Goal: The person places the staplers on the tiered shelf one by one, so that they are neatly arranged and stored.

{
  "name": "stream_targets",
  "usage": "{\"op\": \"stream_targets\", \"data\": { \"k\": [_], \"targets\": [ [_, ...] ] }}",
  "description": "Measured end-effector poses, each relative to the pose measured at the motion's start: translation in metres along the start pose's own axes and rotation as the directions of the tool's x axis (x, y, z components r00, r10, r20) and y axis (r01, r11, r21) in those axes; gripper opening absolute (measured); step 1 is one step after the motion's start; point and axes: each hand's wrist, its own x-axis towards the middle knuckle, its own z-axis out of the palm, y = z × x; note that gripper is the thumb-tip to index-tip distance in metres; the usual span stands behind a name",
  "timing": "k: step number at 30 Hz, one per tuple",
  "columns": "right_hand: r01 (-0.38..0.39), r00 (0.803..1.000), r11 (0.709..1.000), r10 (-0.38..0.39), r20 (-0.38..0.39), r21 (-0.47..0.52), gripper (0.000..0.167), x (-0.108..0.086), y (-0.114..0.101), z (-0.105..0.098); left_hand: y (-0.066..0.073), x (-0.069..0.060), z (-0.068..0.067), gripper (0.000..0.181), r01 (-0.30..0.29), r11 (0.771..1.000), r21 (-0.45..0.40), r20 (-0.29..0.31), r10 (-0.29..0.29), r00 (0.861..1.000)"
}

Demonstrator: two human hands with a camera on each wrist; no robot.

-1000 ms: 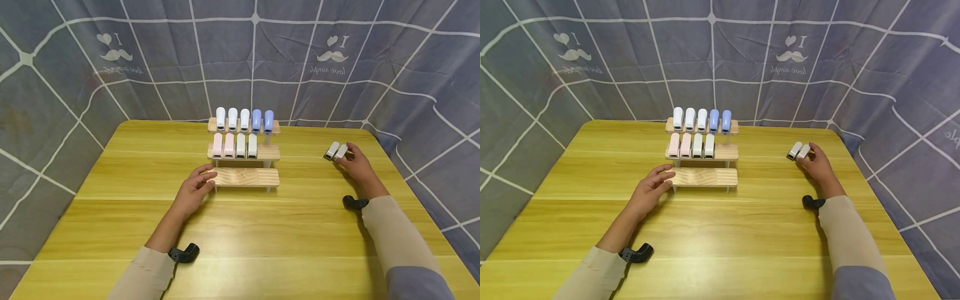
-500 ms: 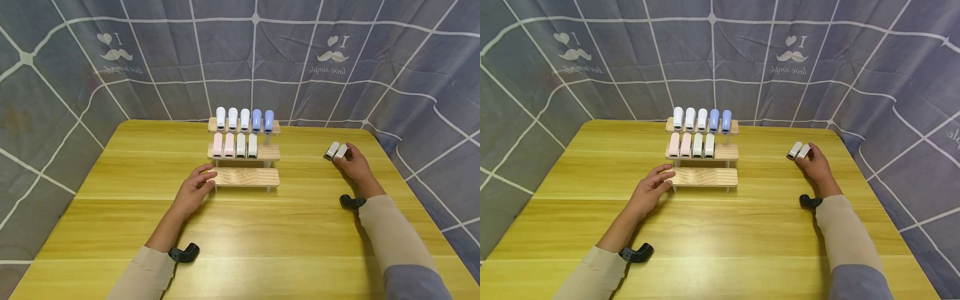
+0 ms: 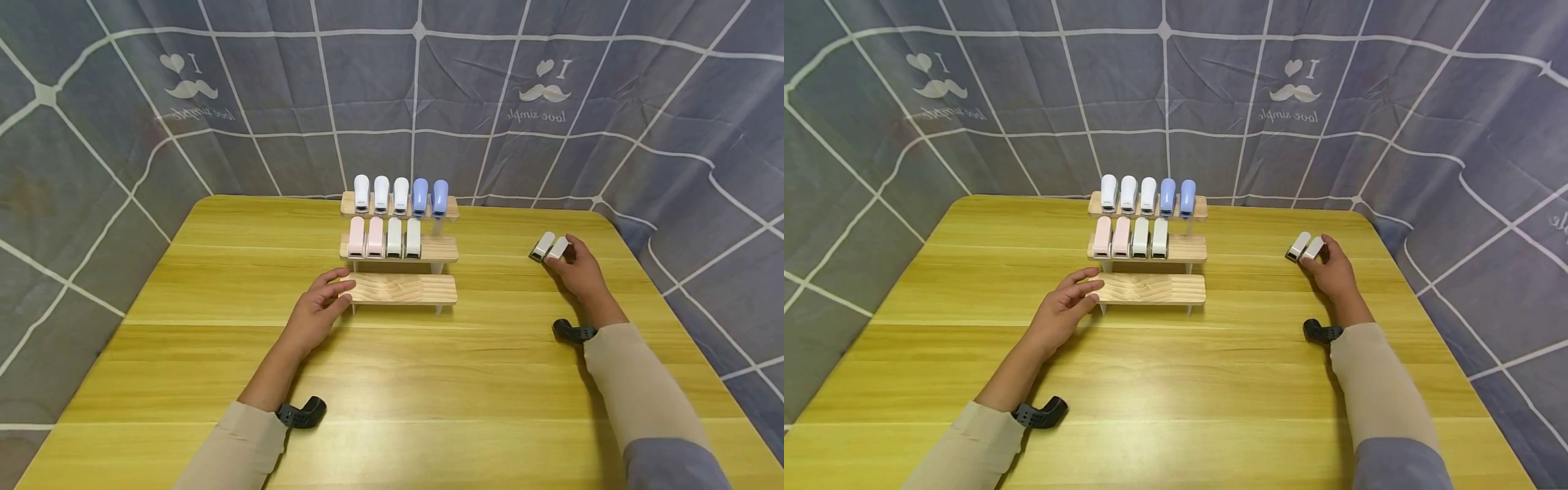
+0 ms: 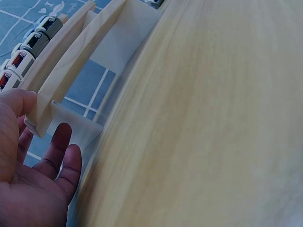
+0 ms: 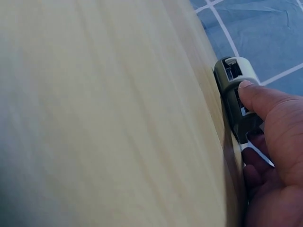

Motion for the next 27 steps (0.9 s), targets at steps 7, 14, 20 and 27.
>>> {"op": "stream_targets", "data": {
  "k": [7, 14, 20, 27],
  "targets": [
    [-0.008, 0.999, 1.0, 0.009, -0.038, 0.023, 0.084, -0.004, -0.004, 0.002, -0.001, 0.0, 0.0, 0.031, -0.008, 1.0, -0.005, 0.0, 0.008, 1.0],
    [-0.009, 0.998, 0.997, 0.014, -0.059, 0.073, 0.082, -0.014, -0.012, 0.002, 0.0, -0.001, 0.0, 0.031, -0.012, 1.0, -0.002, 0.002, 0.012, 1.0],
    [-0.005, 0.997, 0.996, 0.011, -0.072, 0.086, 0.082, -0.02, -0.02, 0.0, 0.001, 0.0, 0.001, 0.03, -0.001, 1.0, 0.004, -0.006, 0.001, 1.0],
    [0.027, 0.999, 0.998, -0.025, -0.044, 0.055, 0.082, -0.027, -0.028, -0.003, 0.0, 0.0, 0.0, 0.03, 0.008, 1.0, 0.007, -0.009, -0.008, 1.0]
  ]
}}
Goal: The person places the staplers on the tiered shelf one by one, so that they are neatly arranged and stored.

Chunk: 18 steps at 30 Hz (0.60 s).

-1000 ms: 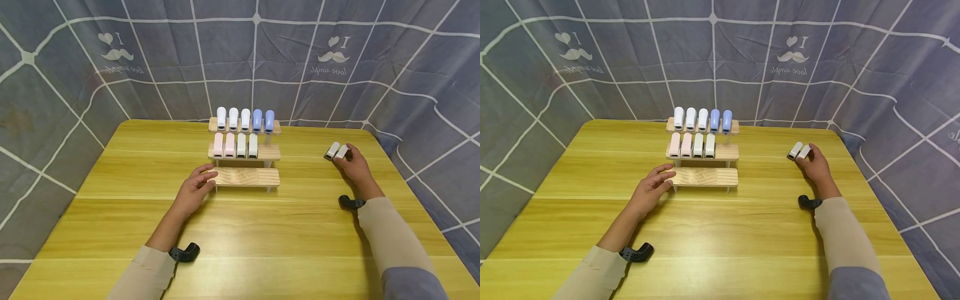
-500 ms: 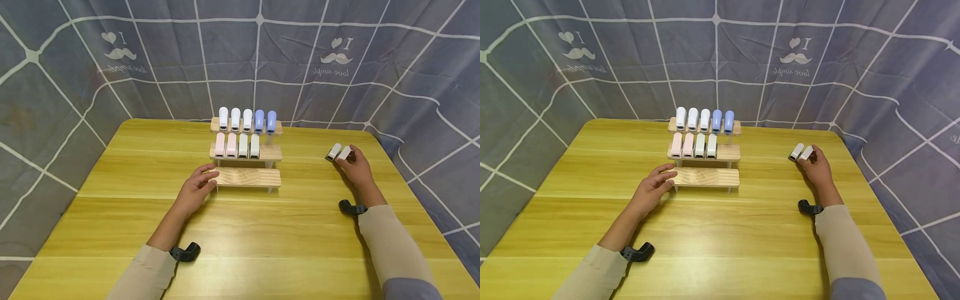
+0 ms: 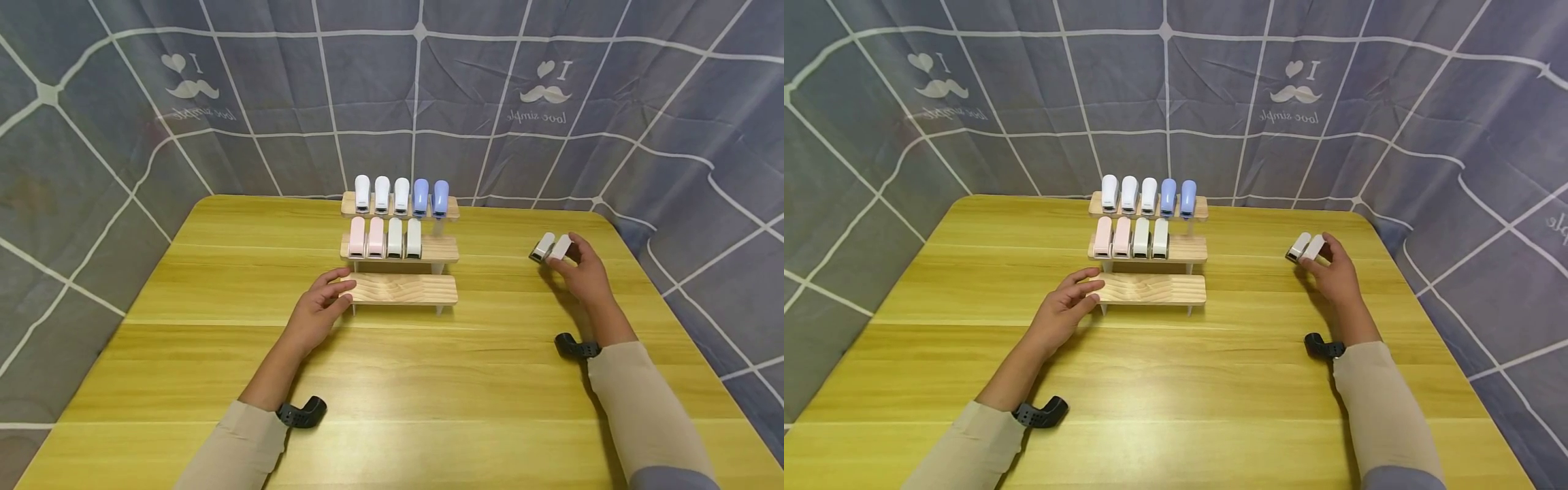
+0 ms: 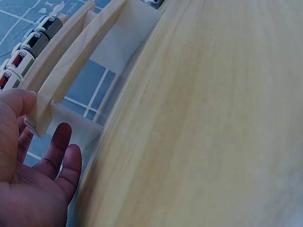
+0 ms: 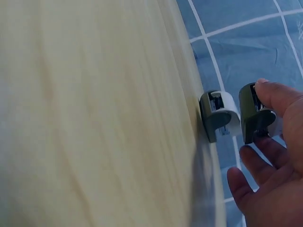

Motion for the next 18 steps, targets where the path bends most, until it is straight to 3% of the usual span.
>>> {"op": "stream_targets", "data": {
  "k": [11, 18],
  "targets": [
    [0.098, 0.992, 0.995, -0.096, 0.082, -0.018, 0.081, -0.009, -0.022, 0.003, -0.001, 0.0, -0.001, 0.031, -0.005, 1.0, -0.004, 0.006, 0.005, 1.0],
    [0.172, 0.979, 0.985, -0.169, 0.115, -0.015, 0.08, -0.018, -0.049, 0.007, 0.0, -0.001, 0.0, 0.031, -0.009, 1.0, -0.006, 0.007, 0.009, 1.0]
  ]
}}
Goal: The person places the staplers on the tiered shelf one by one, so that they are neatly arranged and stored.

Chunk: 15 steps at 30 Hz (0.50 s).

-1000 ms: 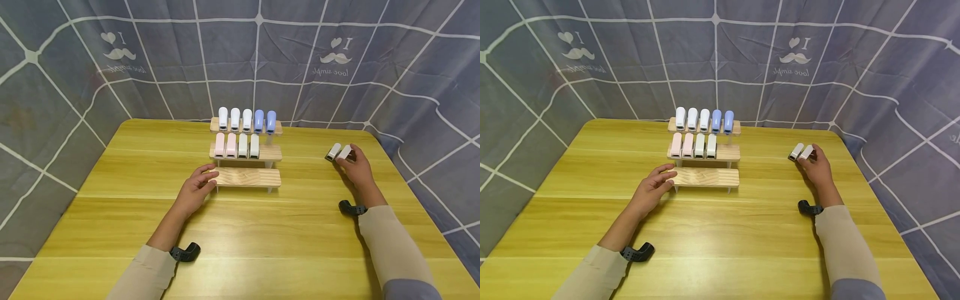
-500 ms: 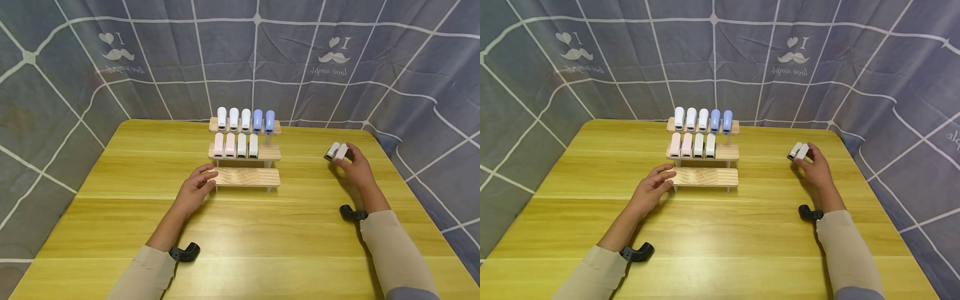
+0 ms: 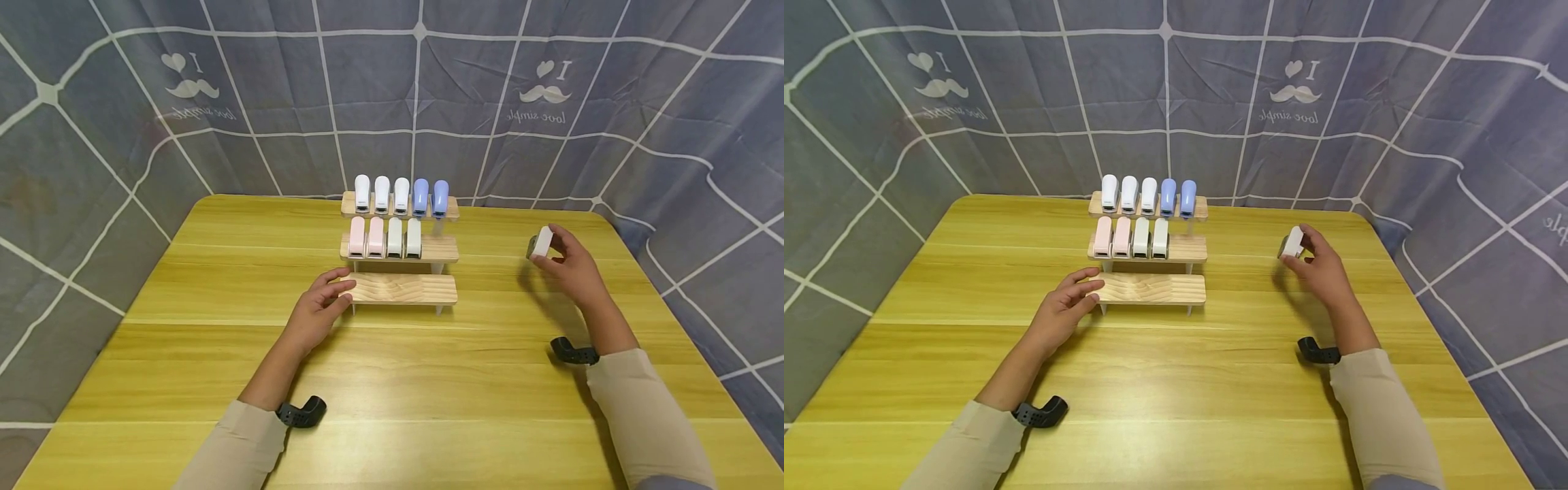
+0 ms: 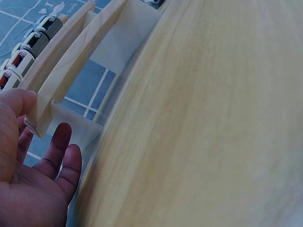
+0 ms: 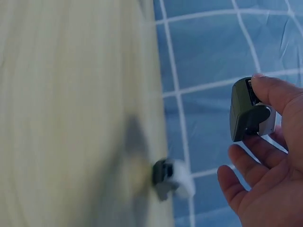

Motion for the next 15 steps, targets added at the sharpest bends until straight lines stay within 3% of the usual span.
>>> {"op": "stream_targets", "data": {
  "k": [8, 15],
  "targets": [
    [0.055, 0.998, 0.998, -0.055, 0.028, 0.026, 0.079, -0.008, -0.039, 0.013, 0.001, 0.0, 0.0, 0.031, -0.001, 1.0, -0.004, 0.002, 0.001, 1.0],
    [0.153, 0.987, 0.988, -0.154, 0.035, 0.035, 0.076, -0.009, -0.058, 0.034, -0.001, 0.0, 0.0, 0.03, 0.003, 1.0, 0.0, 0.002, -0.003, 1.0]
  ]
}}
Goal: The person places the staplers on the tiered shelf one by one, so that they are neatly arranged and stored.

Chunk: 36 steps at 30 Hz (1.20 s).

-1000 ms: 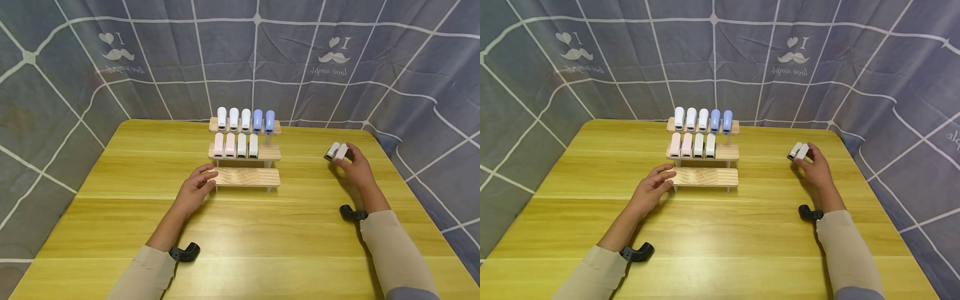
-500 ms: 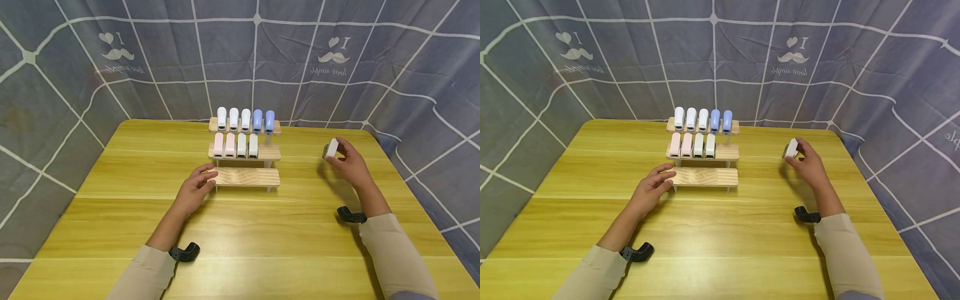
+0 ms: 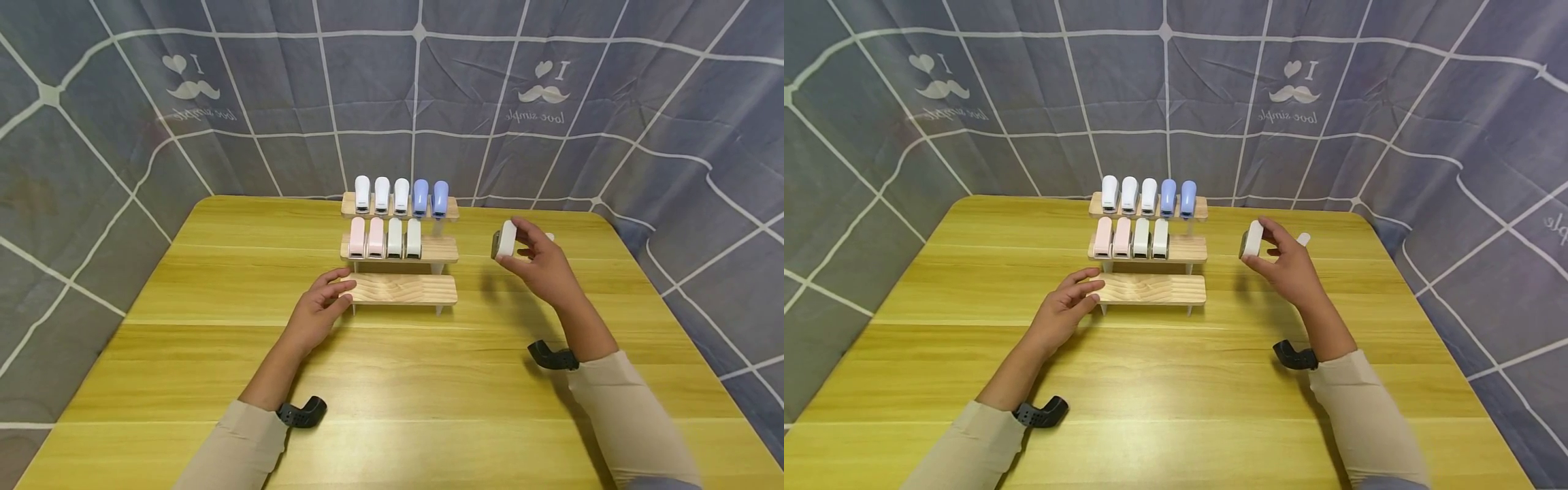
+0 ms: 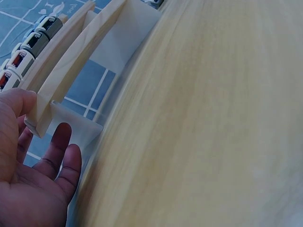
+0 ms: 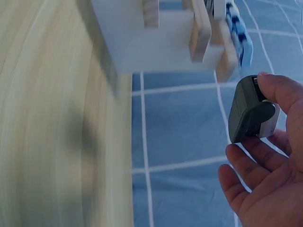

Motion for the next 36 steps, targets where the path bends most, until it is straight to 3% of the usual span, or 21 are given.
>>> {"op": "stream_targets", "data": {
  "k": [9, 24, 36],
  "targets": [
    [0.101, 0.994, 0.993, -0.103, 0.023, 0.059, 0.073, 0.006, -0.018, 0.025, -0.001, 0.0, 0.0, 0.031, -0.001, 1.0, -0.007, 0.006, 0.002, 1.0],
    [0.163, 0.985, 0.979, -0.169, 0.044, 0.121, 0.07, 0.01, -0.038, 0.053, 0.001, 0.0, 0.0, 0.031, 0.006, 1.0, -0.02, 0.006, -0.006, 1.0],
    [0.178, 0.979, 0.978, -0.187, 0.078, 0.105, 0.069, 0.015, -0.044, 0.072, 0.0, 0.001, 0.0, 0.031, -0.008, 1.0, -0.014, 0.005, 0.008, 1.0]
  ]
}}
